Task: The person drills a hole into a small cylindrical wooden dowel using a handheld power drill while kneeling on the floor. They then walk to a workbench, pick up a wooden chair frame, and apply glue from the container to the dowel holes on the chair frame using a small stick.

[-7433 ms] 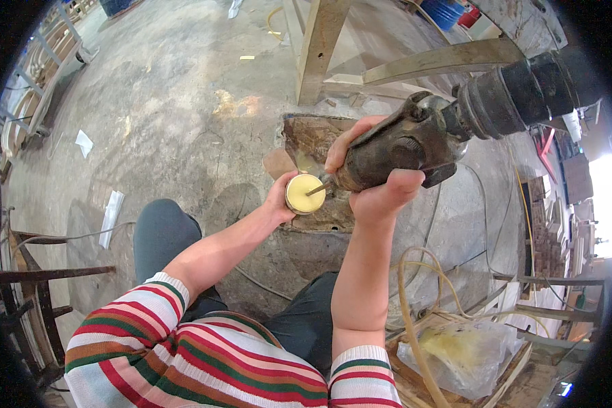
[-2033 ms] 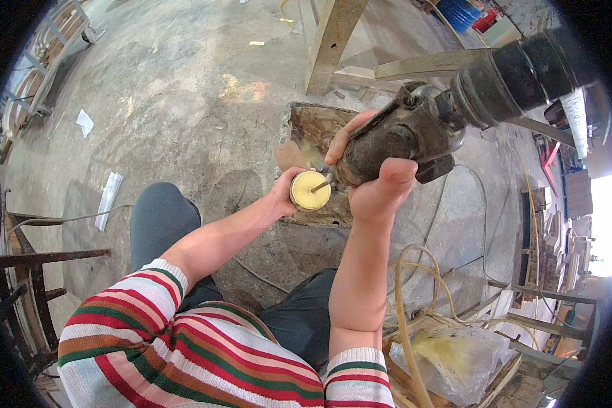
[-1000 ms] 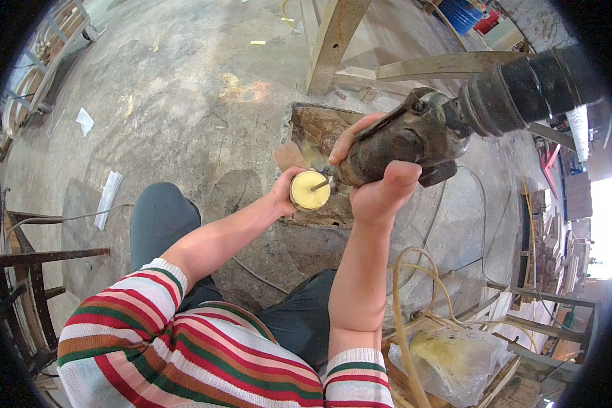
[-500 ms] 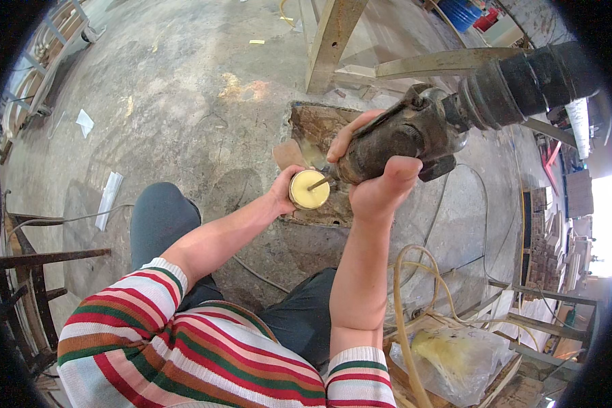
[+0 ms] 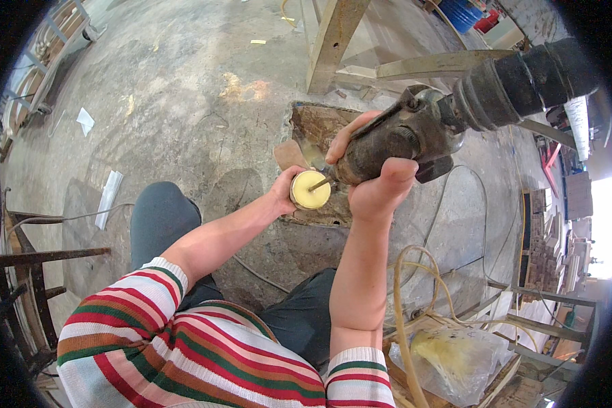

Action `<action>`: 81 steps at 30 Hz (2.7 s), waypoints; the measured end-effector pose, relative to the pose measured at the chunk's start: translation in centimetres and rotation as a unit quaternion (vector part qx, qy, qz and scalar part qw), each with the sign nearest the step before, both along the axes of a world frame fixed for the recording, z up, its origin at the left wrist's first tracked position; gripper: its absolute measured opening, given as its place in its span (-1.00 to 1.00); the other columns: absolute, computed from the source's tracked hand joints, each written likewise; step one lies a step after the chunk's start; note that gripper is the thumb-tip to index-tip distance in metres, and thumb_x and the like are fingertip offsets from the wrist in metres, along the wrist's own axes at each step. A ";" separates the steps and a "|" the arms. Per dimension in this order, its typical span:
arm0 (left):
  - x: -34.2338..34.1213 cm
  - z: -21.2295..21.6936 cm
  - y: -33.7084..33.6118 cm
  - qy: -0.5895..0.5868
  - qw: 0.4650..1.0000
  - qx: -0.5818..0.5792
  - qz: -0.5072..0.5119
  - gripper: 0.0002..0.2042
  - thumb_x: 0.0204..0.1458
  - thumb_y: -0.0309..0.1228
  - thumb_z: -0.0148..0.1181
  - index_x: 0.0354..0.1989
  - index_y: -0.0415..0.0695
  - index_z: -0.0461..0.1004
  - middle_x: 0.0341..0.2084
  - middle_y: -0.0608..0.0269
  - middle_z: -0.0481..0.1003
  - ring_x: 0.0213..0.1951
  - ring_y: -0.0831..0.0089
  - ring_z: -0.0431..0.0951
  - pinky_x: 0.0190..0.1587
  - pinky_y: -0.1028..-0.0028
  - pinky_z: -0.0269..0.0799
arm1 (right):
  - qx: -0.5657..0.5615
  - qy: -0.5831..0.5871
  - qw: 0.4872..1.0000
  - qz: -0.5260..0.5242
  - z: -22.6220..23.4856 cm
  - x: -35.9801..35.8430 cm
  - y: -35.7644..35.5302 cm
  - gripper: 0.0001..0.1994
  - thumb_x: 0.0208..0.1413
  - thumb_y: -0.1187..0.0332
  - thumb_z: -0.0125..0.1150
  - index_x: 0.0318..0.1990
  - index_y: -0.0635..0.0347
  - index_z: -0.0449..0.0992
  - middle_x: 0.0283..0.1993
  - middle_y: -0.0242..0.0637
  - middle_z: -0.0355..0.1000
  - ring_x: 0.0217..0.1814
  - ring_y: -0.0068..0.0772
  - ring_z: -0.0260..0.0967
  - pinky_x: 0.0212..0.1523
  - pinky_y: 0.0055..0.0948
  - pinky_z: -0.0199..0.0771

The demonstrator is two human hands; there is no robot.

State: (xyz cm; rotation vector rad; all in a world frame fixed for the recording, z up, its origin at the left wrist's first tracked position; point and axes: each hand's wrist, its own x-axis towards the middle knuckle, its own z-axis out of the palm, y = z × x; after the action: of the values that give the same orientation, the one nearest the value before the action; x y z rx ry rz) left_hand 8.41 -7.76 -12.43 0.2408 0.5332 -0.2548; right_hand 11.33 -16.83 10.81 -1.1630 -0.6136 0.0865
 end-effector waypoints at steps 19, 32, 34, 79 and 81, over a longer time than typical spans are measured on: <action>-0.1 0.4 -0.5 -0.001 0.999 -0.036 0.004 -0.75 -0.09 -0.32 -0.10 -0.25 -0.10 0.38 -0.31 0.19 0.46 -0.24 0.23 0.48 -0.14 0.14 0.41 | -0.041 -0.028 0.999 -0.020 0.3 -0.8 0.1 -0.09 -0.36 -0.55 -0.19 -0.30 0.29 0.29 -0.68 -0.20 0.26 -0.68 -0.36 0.23 -0.58 -0.42 0.29; -0.4 1.0 -0.1 -0.003 1.000 -0.007 0.001 -0.77 -0.08 -0.32 -0.12 -0.26 -0.07 0.39 -0.30 0.21 0.46 -0.23 0.25 0.48 -0.13 0.16 0.40 | 0.015 0.000 1.000 0.027 0.3 -0.7 0.0 -0.19 -0.35 -0.42 0.00 -0.28 0.28 0.30 -0.64 -0.20 0.29 -0.64 -0.37 0.25 -0.57 -0.46 0.26; -0.4 1.4 -0.4 0.006 1.000 -0.006 -0.001 -0.76 -0.08 -0.32 -0.12 -0.26 -0.08 0.39 -0.29 0.21 0.46 -0.23 0.25 0.48 -0.13 0.16 0.41 | -0.030 -0.019 0.999 -0.005 0.3 -0.6 -0.2 -0.10 -0.38 -0.55 -0.17 -0.32 0.28 0.29 -0.68 -0.20 0.26 -0.68 -0.35 0.23 -0.58 -0.42 0.27; -0.7 -0.5 0.2 0.014 0.999 -0.028 -0.041 -0.71 -0.17 -0.28 -0.10 -0.29 -0.11 0.42 -0.33 0.10 0.46 -0.29 0.16 0.47 -0.13 0.13 0.38 | -0.007 -0.022 0.999 0.029 1.0 -0.7 -0.5 -0.09 -0.36 -0.56 -0.22 -0.34 0.31 0.34 -0.71 -0.23 0.25 -0.70 -0.36 0.22 -0.63 -0.47 0.27; -0.7 -0.2 0.0 0.017 0.998 -0.022 -0.052 -0.71 -0.17 -0.28 -0.10 -0.29 -0.12 0.42 -0.32 0.09 0.46 -0.28 0.15 0.47 -0.13 0.13 0.38 | -0.009 -0.021 1.000 0.021 0.9 -0.7 -0.6 -0.09 -0.36 -0.56 -0.22 -0.35 0.31 0.34 -0.71 -0.23 0.25 -0.71 -0.36 0.22 -0.63 -0.47 0.27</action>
State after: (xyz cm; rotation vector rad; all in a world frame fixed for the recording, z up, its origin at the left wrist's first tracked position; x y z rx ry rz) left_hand 7.68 -7.81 -12.65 0.2228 0.5488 -0.3714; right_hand 10.60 -17.38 11.68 -1.1731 -0.6749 0.1036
